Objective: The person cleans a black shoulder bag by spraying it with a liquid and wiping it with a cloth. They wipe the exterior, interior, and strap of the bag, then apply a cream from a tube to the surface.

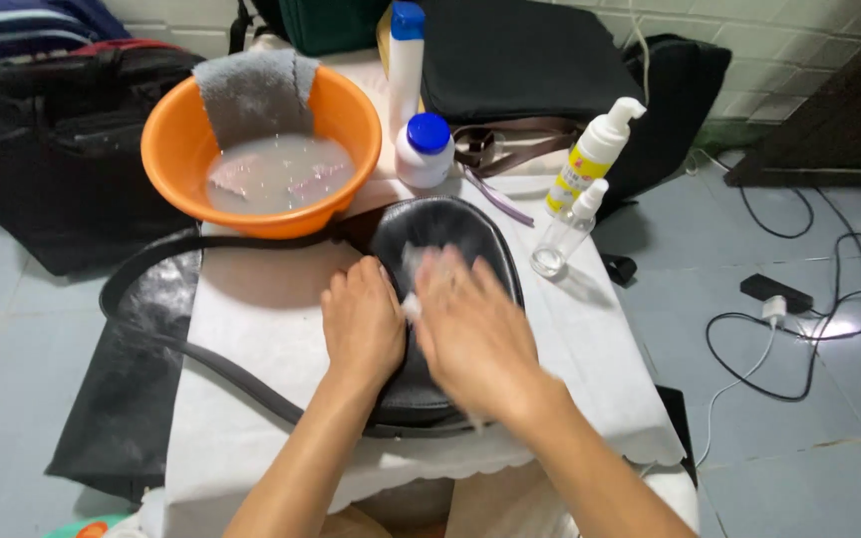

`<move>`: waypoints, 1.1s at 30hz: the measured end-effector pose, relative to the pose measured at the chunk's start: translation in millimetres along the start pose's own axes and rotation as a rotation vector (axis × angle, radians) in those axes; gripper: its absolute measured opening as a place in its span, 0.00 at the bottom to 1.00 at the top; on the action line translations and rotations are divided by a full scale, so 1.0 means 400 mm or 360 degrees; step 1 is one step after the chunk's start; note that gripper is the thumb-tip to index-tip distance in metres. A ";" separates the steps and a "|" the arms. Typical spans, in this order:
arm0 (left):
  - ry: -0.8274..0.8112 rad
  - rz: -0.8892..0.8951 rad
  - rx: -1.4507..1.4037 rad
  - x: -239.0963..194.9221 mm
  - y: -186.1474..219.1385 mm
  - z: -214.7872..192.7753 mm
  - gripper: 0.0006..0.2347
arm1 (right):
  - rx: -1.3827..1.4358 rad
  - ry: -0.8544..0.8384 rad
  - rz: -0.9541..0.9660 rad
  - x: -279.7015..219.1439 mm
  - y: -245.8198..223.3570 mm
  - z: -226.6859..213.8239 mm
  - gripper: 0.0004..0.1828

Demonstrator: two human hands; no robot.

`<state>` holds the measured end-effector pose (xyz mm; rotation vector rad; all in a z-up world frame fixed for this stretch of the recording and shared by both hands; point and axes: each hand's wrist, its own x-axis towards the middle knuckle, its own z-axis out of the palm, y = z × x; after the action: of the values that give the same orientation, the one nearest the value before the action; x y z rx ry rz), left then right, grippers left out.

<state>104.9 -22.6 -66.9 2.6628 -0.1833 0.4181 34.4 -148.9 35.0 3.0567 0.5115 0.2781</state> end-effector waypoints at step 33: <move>0.0078 -0.0089 -0.0287 0.005 0.016 -0.046 0.08 | -0.0106 0.0302 -0.0277 0.104 0.083 0.033 0.31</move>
<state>100.9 -20.3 -48.1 2.4726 -0.1250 0.4272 86.1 -166.9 31.0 2.9124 0.7553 0.5692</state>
